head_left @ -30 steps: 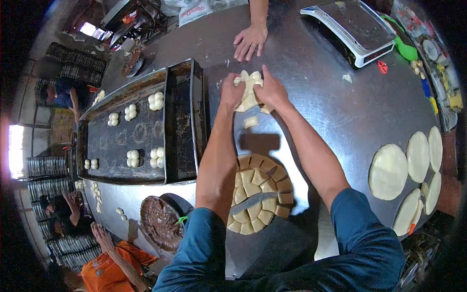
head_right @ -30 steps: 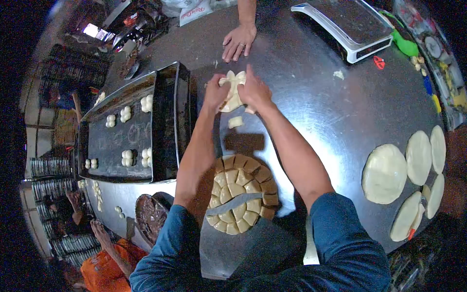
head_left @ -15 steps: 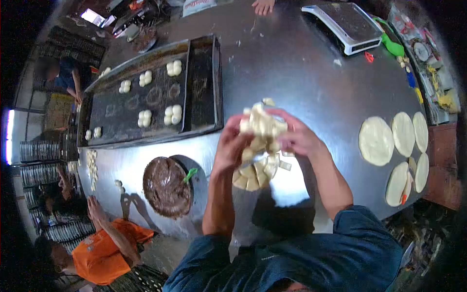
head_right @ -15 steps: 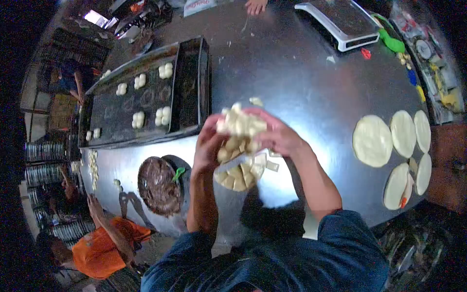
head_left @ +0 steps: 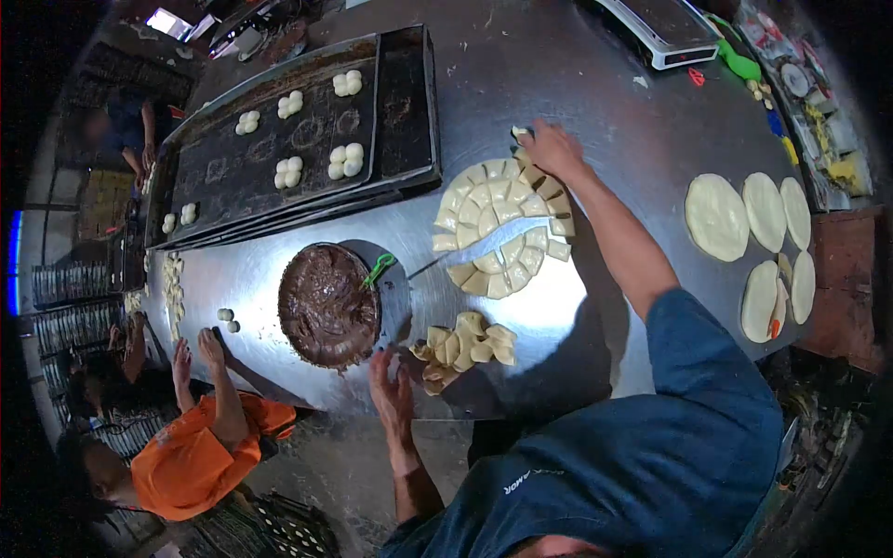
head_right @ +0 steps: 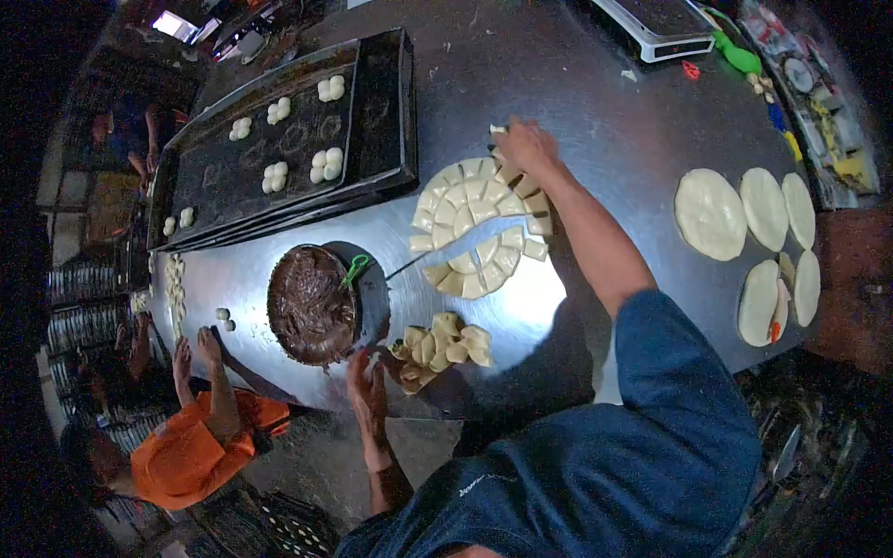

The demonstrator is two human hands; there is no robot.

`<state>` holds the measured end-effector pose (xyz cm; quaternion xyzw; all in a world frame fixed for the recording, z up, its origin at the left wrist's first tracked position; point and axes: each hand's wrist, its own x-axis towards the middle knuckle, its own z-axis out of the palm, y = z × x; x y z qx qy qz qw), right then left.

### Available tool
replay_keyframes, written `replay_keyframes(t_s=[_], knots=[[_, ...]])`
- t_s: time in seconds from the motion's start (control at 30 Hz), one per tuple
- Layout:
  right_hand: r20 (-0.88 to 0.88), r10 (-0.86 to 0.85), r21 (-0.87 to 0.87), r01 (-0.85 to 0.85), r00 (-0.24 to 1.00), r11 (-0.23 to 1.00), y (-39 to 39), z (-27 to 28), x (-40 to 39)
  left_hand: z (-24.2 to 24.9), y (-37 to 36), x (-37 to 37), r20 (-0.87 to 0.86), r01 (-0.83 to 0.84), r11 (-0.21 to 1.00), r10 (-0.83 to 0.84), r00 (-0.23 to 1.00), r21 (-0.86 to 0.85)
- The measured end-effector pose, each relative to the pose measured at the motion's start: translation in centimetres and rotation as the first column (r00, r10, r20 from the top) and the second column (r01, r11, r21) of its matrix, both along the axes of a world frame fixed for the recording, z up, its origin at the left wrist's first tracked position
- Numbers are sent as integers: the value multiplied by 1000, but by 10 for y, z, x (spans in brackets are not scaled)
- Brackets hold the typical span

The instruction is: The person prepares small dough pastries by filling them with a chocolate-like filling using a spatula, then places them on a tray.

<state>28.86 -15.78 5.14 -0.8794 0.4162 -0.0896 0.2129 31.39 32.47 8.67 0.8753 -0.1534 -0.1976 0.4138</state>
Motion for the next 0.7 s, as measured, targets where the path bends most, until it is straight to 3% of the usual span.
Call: replay_keyframes(t_s=[0.07, 0.1, 0.13, 0.17, 0.23, 0.3, 0.33, 0.37, 0.4, 0.43, 0.47, 0.53, 0.6, 0.67, 0.7], knots=[[-31, 19, -35, -20, 999, 999, -32, -40, 24, 1, 6, -1, 47, 44, 999, -44, 998, -14], [70, 106, 4, -107, 992, 994, -45, -56, 31, 7, 2, -3, 13, 20, 995, -18, 1000, -102], [165, 191, 53, -202, 968, 978, -35, -72, 30, 16, 3, -11, -33, -19, 985, 14, 999, -174], [147, 213, 95, -228, 966, 969, -8, -59, 20, 29, 4, -19, -74, -36, 988, 25, 997, -153], [335, -56, 487, -121, 941, 865, 35, 24, 6, 29, 3, -27, -114, -50, 973, 24, 993, -227], [522, -100, 629, -303, 847, 716, 93, 33, -16, 24, 4, -35, -157, -68, 967, 30, 987, -245], [553, -173, 710, -352, 815, 610, 131, 36, -26, 23, 4, -36, -193, -69, 962, 17, 981, -265], [472, -224, 812, -322, 853, 487, 169, 30, -31, 22, 3, -34, -194, -65, 960, 11, 981, -273], [420, -90, 806, -325, 903, 495, 205, 46, -37, 22, 1, -32, -182, -18, 961, -33, 983, -275], [352, 278, 547, -438, 894, 714, 225, 28, -38, 22, 1, -31, -171, 28, 960, -79, 982, -279], [344, 357, 258, -452, 869, 854, 242, 20, -37, 23, 5, -31, -163, 73, 957, -123, 979, -282], [494, 209, 117, -303, 844, 946, 256, 19, -39, 19, 14, -23, -92, 172, 941, -207, 974, -293], [424, -14, 485, -214, 906, 848, 266, 57, -49, 5, 18, -17, -126, 158, 909, -222, 967, -386], [411, 71, 528, -301, 909, 794, 287, 73, -67, 15, 8, -12, -231, 177, 844, -330, 915, -507], [445, 105, 464, -329, 889, 823, 303, 74, -76, 33, -5, -15, -344, 117, 839, -340, 875, -532]])
